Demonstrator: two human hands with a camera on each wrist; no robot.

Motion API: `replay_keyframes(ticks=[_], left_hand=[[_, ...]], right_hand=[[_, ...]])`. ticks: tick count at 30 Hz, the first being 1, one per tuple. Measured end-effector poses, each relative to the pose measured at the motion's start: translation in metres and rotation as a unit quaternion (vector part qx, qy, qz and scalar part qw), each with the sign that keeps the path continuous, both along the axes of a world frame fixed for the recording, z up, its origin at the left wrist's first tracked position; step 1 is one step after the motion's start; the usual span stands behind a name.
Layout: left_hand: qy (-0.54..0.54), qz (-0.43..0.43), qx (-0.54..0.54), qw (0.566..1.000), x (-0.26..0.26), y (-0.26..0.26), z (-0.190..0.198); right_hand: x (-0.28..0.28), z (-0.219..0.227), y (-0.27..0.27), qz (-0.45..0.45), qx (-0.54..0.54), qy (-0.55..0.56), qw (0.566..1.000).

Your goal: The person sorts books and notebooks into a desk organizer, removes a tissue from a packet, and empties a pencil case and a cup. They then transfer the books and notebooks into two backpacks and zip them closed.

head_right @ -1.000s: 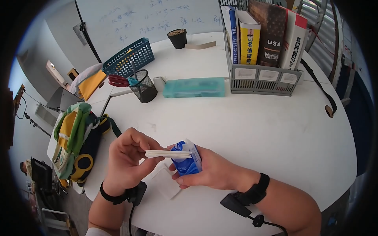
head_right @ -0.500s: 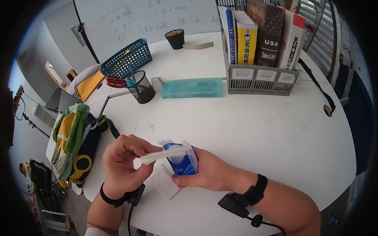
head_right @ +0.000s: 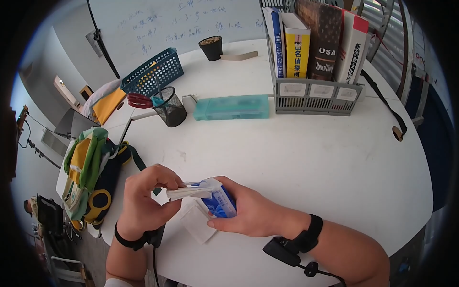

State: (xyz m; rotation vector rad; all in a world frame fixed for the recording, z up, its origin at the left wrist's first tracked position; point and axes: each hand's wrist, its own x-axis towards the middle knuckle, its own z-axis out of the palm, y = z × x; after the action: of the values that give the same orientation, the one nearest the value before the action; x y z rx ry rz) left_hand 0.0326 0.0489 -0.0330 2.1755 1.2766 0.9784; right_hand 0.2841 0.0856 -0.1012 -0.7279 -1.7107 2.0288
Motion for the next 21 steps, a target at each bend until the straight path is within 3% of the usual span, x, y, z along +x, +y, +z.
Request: replay_keyframes(ticks=[2,6,8,11,21], left_hand=[[0.033,0.027,0.066,0.997,-0.002,0.001,0.001],[0.035,0.040,0.025,0.998,0.002,-0.004,0.005],[0.015,-0.048,0.034,0.998,0.002,0.000,0.007],[0.039,-0.091,0.055,0.994,-0.005,0.003,0.007],[0.057,-0.068,0.055,0.995,-0.005,-0.001,0.018]], right_hand=[[0.000,-0.001,0.000,-0.002,0.014,-0.005,1.000],[-0.001,0.001,-0.002,-0.002,0.008,0.000,1.000],[-0.001,0.005,-0.002,0.004,-0.016,0.010,1.000],[0.000,0.011,-0.002,0.013,-0.010,0.001,1.000],[0.000,0.006,-0.003,0.038,-0.001,0.013,0.999]])
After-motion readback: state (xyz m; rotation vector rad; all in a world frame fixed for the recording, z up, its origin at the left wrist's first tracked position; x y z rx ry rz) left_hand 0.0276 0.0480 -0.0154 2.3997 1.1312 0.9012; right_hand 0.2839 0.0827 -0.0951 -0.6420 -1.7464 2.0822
